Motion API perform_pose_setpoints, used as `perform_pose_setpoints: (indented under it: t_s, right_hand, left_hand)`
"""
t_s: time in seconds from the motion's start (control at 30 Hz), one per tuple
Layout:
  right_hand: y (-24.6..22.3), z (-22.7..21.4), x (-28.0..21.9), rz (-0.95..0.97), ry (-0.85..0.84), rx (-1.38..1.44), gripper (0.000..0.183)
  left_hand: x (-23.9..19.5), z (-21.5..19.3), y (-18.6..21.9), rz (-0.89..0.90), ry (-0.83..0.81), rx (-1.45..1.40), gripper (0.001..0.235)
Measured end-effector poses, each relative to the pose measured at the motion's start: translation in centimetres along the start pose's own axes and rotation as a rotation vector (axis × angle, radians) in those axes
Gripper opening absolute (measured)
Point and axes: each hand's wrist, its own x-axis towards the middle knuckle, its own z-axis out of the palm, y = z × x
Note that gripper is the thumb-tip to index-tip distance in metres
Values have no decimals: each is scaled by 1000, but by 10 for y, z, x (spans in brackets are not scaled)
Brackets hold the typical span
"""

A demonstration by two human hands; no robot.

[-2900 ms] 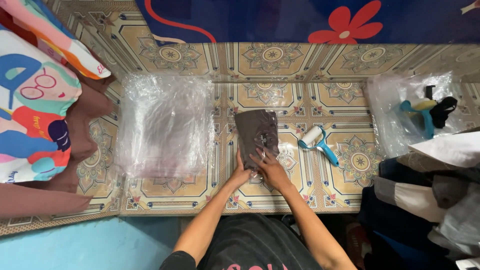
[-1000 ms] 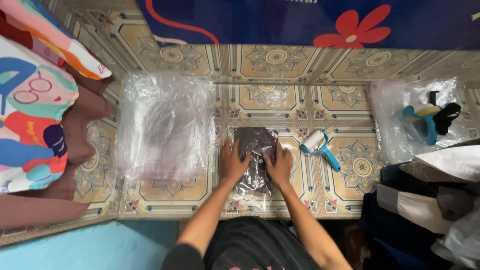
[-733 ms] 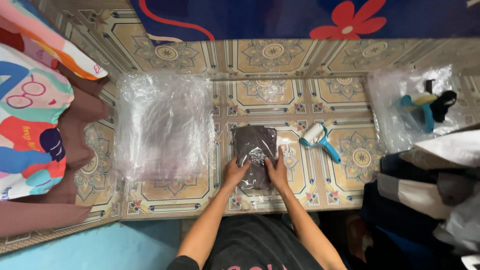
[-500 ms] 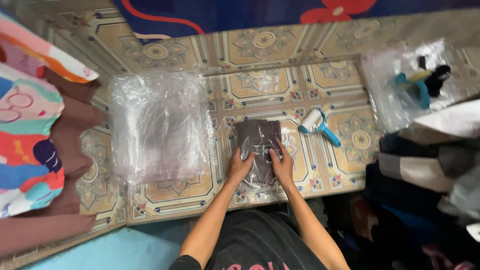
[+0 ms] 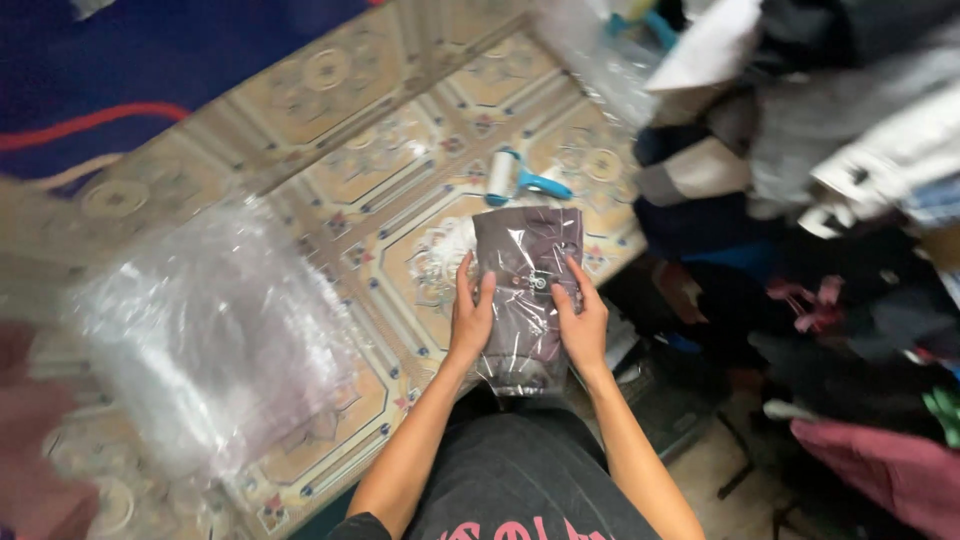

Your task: Using a lint roller to remove lint and debris from various garments.

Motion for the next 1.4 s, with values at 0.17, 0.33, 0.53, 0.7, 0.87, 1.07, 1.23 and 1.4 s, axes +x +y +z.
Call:
perform_pose_setpoints:
  t_s: [0.17, 0.33, 0.53, 0.7, 0.87, 1.07, 1.23, 1.4]
  right_hand:
    - [21, -59, -25, 88, 135, -34, 48]
    - [45, -119, -60, 232, 258, -55, 48]
    - [76, -173, -103, 315, 434, -56, 48]
    - [81, -199, -120, 387, 563, -11, 47]
    - [78, -212, -122, 409, 637, -84, 50]
    - [125, -218, -131, 499, 607, -493, 61]
    - [85, -231, -114, 417, 577, -310, 43]
    - [44, -250, -89, 92, 648, -298, 38]
  left_hand:
    - [-22, 49, 7, -53, -184, 97, 70]
    - [-44, 110, -4, -80, -333, 168, 67]
    - [-84, 169, 9, -99, -531, 296, 65]
    - [-99, 202, 22, -74, -678, 352, 64]
    - [-88, 218, 15, 17, -805, 353, 64]
    - [-45, 232, -8, 304, -842, 390, 59]
    - [-21, 247, 3, 389, -863, 239, 41]
    - [-7, 266, 43, 620, -818, 161, 23]
